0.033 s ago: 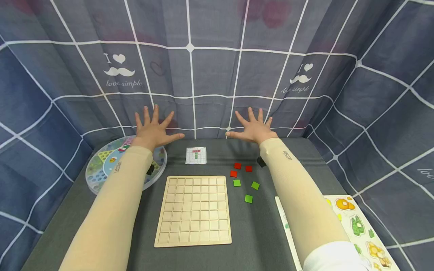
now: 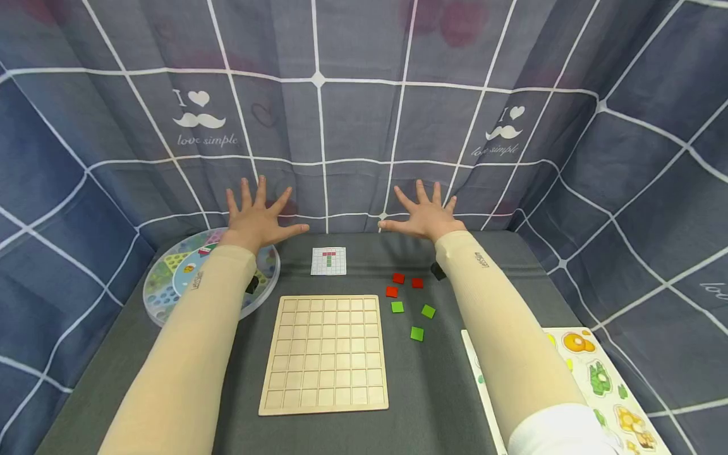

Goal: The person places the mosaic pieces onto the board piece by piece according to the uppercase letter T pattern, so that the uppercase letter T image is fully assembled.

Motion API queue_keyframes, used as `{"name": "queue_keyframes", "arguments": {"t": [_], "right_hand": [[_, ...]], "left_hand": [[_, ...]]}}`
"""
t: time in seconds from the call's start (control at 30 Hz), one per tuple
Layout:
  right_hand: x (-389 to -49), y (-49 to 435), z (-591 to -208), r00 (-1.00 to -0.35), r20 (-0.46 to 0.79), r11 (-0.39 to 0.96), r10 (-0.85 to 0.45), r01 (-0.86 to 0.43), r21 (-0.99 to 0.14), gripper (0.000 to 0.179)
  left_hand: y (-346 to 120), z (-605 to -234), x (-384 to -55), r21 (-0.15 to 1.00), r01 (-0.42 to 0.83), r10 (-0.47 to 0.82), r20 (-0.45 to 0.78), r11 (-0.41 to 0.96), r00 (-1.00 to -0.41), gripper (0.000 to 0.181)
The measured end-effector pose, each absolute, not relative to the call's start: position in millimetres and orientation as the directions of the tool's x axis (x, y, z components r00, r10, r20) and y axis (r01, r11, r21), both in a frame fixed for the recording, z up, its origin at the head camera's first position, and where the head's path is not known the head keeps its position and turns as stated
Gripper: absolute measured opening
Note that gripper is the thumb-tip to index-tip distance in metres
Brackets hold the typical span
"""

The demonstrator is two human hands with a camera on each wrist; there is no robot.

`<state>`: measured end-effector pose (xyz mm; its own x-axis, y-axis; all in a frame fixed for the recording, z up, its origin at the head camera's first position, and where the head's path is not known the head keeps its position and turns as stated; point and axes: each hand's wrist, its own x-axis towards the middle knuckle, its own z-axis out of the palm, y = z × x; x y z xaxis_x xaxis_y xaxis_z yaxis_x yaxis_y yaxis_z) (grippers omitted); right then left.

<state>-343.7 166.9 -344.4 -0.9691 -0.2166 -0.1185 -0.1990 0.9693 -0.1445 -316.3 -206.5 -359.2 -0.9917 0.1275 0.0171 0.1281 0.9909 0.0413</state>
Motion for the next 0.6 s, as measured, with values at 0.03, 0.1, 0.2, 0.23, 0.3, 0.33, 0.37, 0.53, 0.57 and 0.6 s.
{"name": "queue_keyframes", "arguments": {"t": [0.03,0.1,0.2,0.23,0.3,0.33,0.37,0.53,0.57,0.6], "right_hand": [[-344,168,-344,-0.969,-0.117,0.969,-0.215,-0.198,-0.145,0.108],[-343,171,-343,-0.972,-0.110,0.971,-0.209,-0.193,-0.144,0.107],[-343,172,-338,-0.973,-0.099,0.971,-0.207,-0.192,-0.142,0.104],[-344,173,-336,-0.974,-0.097,0.971,-0.206,-0.192,-0.143,0.104],[-344,174,-335,-0.975,-0.102,0.972,-0.200,-0.185,-0.143,0.103],[-343,175,-334,-0.974,-0.107,0.973,-0.197,-0.181,-0.144,0.102],[-343,176,-333,-0.974,-0.109,0.973,-0.196,-0.180,-0.146,0.102],[-340,182,-331,-0.976,-0.080,0.969,-0.204,-0.190,-0.161,0.103],[-339,184,-331,-0.976,-0.072,0.968,-0.206,-0.192,-0.164,0.103],[-338,185,-330,-0.976,-0.064,0.966,-0.209,-0.196,-0.169,0.104]], "left_hand": [[-206,-359,-317,0.039,0.130,0.129,0.016,0.991,-0.991,0.104],[-204,-359,-318,0.042,0.135,0.134,0.020,0.990,-0.991,0.104],[-206,-357,-316,0.044,0.135,0.134,0.029,0.990,-0.991,0.102],[-206,-356,-316,0.042,0.134,0.133,0.032,0.990,-0.991,0.102],[-206,-355,-315,0.043,0.135,0.133,0.036,0.990,-0.990,0.102],[-206,-355,-314,0.043,0.135,0.134,0.038,0.990,-0.990,0.102],[-206,-354,-314,0.044,0.136,0.134,0.040,0.990,-0.990,0.102],[-207,-354,-313,0.051,0.143,0.140,0.059,0.988,-0.988,0.101],[-207,-354,-313,0.050,0.143,0.140,0.058,0.988,-0.988,0.101],[-208,-353,-313,0.054,0.148,0.144,0.060,0.988,-0.988,0.101]]}}
